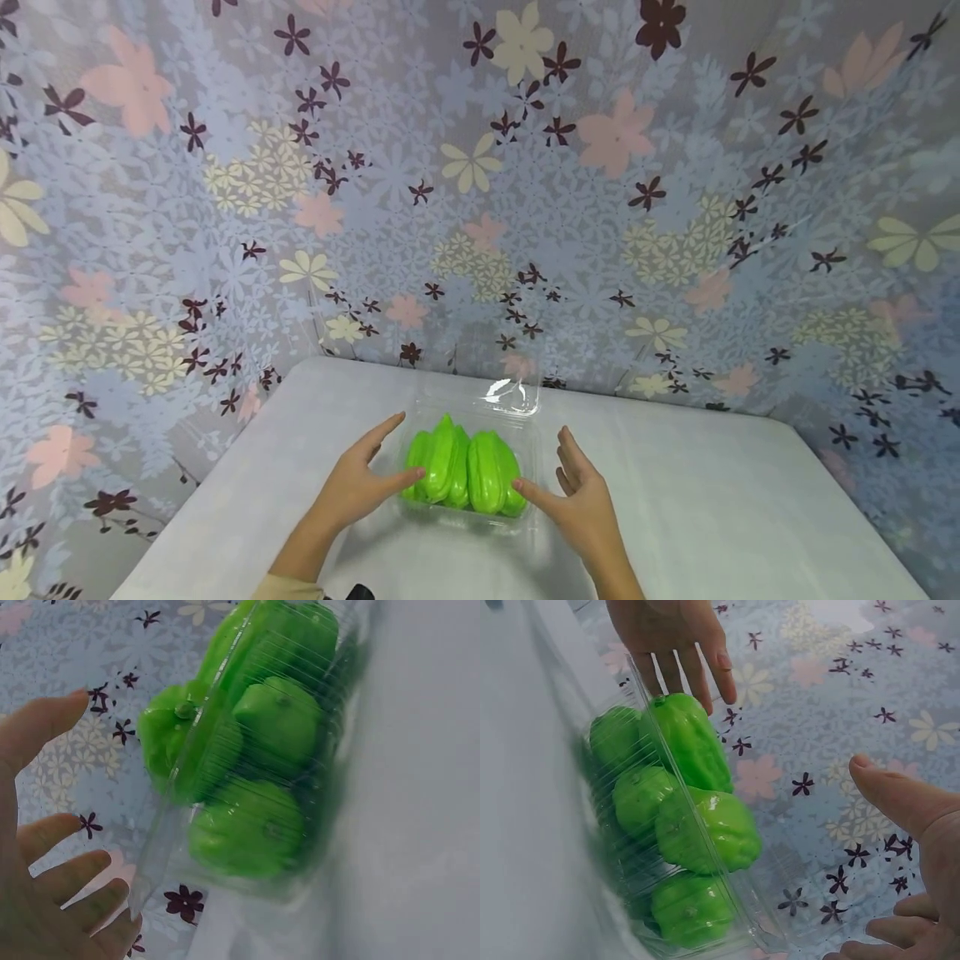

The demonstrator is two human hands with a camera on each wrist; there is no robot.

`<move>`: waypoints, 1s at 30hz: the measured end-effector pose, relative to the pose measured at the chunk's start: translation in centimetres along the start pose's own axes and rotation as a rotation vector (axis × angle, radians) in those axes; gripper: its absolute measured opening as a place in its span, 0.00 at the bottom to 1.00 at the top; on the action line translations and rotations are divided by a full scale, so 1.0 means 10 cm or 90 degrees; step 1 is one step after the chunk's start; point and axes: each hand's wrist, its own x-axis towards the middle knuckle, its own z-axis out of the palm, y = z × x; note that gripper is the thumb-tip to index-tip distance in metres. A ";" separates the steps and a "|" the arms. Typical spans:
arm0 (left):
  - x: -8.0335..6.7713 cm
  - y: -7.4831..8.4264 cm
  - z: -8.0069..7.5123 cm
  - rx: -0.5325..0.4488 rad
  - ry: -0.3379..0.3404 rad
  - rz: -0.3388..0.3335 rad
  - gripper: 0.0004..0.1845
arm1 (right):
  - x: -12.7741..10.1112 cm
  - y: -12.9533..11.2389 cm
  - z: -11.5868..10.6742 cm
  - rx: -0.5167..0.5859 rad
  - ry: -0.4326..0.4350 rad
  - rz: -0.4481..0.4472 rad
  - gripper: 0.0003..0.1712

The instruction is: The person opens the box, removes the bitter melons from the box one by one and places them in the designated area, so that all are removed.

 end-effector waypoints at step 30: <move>0.12 -0.25 0.02 0.009 -0.053 0.016 0.60 | 0.06 -0.14 0.11 0.020 -0.028 -0.004 0.61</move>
